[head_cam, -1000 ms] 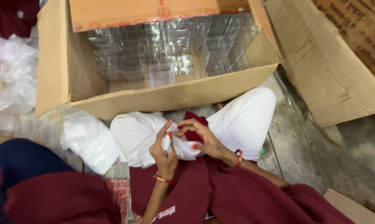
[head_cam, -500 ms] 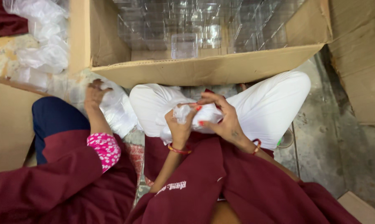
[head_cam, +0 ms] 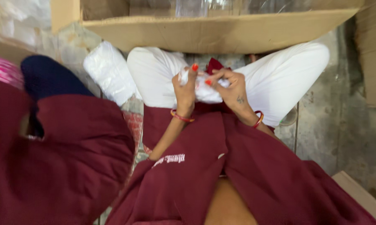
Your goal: The person sits on the floor and repeatedly picks up clear plastic containers from a large cardboard box. They place each container into a white plastic bag, then set the bag aside. The process is repeated multiple times with the same type of container.
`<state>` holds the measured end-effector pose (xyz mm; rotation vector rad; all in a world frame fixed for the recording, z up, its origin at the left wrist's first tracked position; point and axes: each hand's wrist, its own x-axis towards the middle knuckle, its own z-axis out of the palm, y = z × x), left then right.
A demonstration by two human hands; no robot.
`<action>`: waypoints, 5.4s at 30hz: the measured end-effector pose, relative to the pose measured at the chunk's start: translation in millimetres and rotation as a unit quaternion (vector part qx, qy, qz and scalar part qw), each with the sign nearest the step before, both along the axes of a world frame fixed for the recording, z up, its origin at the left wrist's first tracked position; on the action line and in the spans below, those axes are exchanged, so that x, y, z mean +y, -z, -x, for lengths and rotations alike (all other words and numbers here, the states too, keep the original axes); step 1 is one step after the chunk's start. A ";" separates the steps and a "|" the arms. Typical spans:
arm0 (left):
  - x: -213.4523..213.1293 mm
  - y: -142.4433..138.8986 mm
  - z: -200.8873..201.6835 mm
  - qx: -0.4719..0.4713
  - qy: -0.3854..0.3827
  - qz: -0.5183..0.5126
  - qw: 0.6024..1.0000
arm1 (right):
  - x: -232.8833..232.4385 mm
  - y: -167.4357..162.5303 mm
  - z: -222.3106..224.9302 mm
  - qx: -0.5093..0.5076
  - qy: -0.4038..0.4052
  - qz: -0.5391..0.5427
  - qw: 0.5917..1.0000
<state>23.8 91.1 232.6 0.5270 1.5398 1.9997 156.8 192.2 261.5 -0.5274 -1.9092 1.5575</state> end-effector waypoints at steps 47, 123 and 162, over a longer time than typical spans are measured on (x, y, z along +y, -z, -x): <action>27.5 -77.3 100.0 0.127 0.044 -0.051 0.990 | 41.9 -112.5 62.2 0.165 0.071 -0.240 0.954; -22.3 -17.2 14.3 -0.122 0.071 0.004 0.990 | -15.3 3.4 8.3 0.064 0.010 0.081 0.995; 52.2 -97.8 169.7 -0.198 0.176 -0.082 0.961 | 180.1 -44.6 71.0 0.204 -0.037 0.489 0.847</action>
